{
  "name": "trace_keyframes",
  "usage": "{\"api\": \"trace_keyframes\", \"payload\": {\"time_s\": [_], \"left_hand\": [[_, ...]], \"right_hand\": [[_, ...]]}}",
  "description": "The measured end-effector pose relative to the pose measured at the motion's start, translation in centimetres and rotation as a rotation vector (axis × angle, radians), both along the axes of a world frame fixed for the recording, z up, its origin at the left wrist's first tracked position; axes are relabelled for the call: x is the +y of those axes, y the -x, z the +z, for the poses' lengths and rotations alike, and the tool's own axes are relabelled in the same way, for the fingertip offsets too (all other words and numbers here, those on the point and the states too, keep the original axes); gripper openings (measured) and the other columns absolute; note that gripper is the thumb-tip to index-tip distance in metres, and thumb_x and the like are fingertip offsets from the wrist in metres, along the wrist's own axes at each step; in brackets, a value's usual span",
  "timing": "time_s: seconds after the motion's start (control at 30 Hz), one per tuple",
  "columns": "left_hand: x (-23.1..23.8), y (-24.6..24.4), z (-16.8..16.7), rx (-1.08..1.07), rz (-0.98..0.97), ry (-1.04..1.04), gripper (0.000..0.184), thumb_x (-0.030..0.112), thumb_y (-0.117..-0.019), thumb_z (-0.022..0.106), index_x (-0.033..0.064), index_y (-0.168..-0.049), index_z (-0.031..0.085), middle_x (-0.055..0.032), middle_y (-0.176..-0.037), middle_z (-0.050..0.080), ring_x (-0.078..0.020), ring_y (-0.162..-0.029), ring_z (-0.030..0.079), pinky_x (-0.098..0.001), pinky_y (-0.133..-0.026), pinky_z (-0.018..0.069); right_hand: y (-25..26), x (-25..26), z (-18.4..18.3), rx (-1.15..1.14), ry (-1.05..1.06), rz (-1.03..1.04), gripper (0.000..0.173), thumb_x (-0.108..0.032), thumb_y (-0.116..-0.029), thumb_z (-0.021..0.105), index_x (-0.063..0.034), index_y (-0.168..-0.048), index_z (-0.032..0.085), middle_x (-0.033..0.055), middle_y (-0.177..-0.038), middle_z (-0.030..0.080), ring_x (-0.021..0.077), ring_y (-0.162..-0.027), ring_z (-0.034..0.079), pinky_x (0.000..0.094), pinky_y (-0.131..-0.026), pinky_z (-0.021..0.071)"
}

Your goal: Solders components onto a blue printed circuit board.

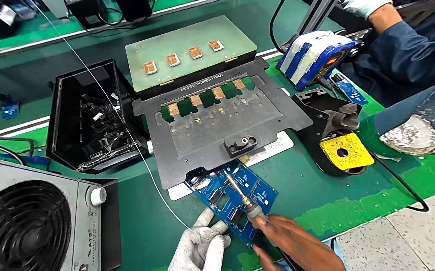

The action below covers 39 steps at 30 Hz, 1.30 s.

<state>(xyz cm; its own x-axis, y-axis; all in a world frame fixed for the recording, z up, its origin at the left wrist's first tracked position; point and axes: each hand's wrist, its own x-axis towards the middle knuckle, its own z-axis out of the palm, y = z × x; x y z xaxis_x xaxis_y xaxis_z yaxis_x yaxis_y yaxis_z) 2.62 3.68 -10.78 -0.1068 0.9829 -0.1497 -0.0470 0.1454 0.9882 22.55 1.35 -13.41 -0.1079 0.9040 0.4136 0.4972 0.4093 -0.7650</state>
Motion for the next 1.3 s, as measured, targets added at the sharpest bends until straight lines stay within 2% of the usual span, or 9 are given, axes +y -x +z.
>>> {"api": "trace_keyframes", "payload": {"time_s": [0.13, 0.3, 0.5, 0.7, 0.9, 1.0, 1.1, 1.2, 1.3], "left_hand": [[0.0, -0.4, 0.2, -0.05, -0.041, -0.025, 0.009, 0.0, -0.0977, 0.056, -0.0093, -0.095, 0.055, -0.0337, -0.118, 0.067, -0.0399, -0.099, 0.075, -0.0455, -0.079, 0.0669], [-0.3, -0.7, -0.2, -0.066, -0.049, -0.02, 0.018, 0.008, -0.1001, 0.058, -0.009, -0.1, 0.055, -0.0331, -0.12, 0.066, -0.0376, -0.1, 0.074, -0.0434, -0.08, 0.0658], [-0.8, -1.2, 0.4, -0.021, -0.056, 0.04, 0.012, 0.004, -0.0981, 0.061, -0.0084, -0.098, 0.058, -0.0312, -0.116, 0.069, -0.0371, -0.099, 0.075, -0.0443, -0.08, 0.066], [-1.0, -1.2, 0.3, 0.008, 0.015, 0.057, 0.013, 0.001, -0.0958, 0.064, -0.0103, -0.096, 0.057, -0.0348, -0.118, 0.067, -0.0387, -0.098, 0.075, -0.0451, -0.08, 0.0663], [-1.4, -0.3, 0.2, -0.067, 0.012, 0.071, 0.014, 0.001, -0.0909, 0.069, -0.0092, -0.094, 0.06, -0.0341, -0.119, 0.067, -0.0338, -0.102, 0.074, -0.0388, -0.081, 0.0647], [-1.0, -0.1, -0.2, -0.013, 0.031, 0.044, 0.016, 0.002, -0.0939, 0.068, -0.0115, -0.097, 0.061, -0.0359, -0.12, 0.066, -0.0383, -0.105, 0.073, -0.0432, -0.086, 0.0638], [-0.6, 0.0, -0.2, -0.032, 0.038, 0.045, 0.006, -0.001, -0.0949, 0.064, -0.0053, -0.097, 0.061, -0.0284, -0.128, 0.066, -0.0329, -0.114, 0.07, -0.0411, -0.095, 0.0605], [-0.4, -0.1, -0.4, -0.044, 0.11, 0.023, 0.018, 0.005, -0.0953, 0.068, -0.0112, -0.099, 0.06, -0.0371, -0.127, 0.061, -0.0376, -0.109, 0.071, -0.0424, -0.091, 0.0621], [0.0, 0.1, -1.0, -0.07, 0.142, -0.002, 0.018, 0.009, -0.0988, 0.062, -0.0085, -0.1, 0.056, -0.0344, -0.123, 0.062, -0.0358, -0.106, 0.072, -0.0426, -0.088, 0.0631]], "right_hand": [[-1.2, 0.8, -0.1, 0.058, 0.015, 0.024, 0.051, -0.004, -0.0875, 0.078, -0.0056, -0.137, 0.065, 0.0127, -0.126, 0.073, 0.0241, -0.116, 0.071, 0.042, -0.106, 0.0586], [-2.4, 1.4, 0.1, 0.105, 0.031, 0.078, 0.053, -0.001, -0.0888, 0.075, -0.0072, -0.14, 0.063, 0.0135, -0.128, 0.072, 0.0253, -0.117, 0.071, 0.0406, -0.103, 0.061], [-4.4, 2.6, -0.9, 0.11, 0.018, 0.048, 0.058, -0.006, -0.0906, 0.074, -0.0137, -0.146, 0.059, 0.0084, -0.131, 0.072, 0.0235, -0.115, 0.072, 0.0397, -0.099, 0.0641], [-4.4, 2.7, -0.4, 0.081, 0.021, 0.036, 0.055, -0.009, -0.0905, 0.077, -0.012, -0.143, 0.062, 0.0091, -0.129, 0.072, 0.0214, -0.115, 0.072, 0.0365, -0.1, 0.0628], [-4.6, 2.6, -0.6, 0.077, -0.012, -0.002, 0.059, -0.017, -0.0876, 0.083, -0.0133, -0.143, 0.063, 0.0082, -0.129, 0.072, 0.022, -0.118, 0.07, 0.0382, -0.103, 0.0607], [-4.4, 2.4, -0.5, 0.069, -0.001, 0.002, 0.057, -0.016, -0.0884, 0.082, -0.0135, -0.142, 0.063, 0.0081, -0.127, 0.073, 0.0216, -0.118, 0.07, 0.0385, -0.104, 0.0596], [-4.2, 2.4, -0.8, 0.029, -0.029, -0.01, 0.057, -0.016, -0.0889, 0.082, -0.0155, -0.142, 0.063, 0.0076, -0.125, 0.073, 0.0211, -0.116, 0.071, 0.0374, -0.103, 0.0595], [-4.1, 2.2, -0.9, 0.008, -0.035, -0.016, 0.055, -0.015, -0.0901, 0.08, -0.0166, -0.142, 0.064, 0.0068, -0.125, 0.074, 0.0199, -0.115, 0.071, 0.0358, -0.101, 0.0605], [-4.0, 2.1, -1.0, 0.039, -0.026, -0.031, 0.051, -0.011, -0.0905, 0.079, -0.0155, -0.139, 0.066, 0.0077, -0.121, 0.075, 0.0196, -0.11, 0.073, 0.0349, -0.098, 0.0623]]}}
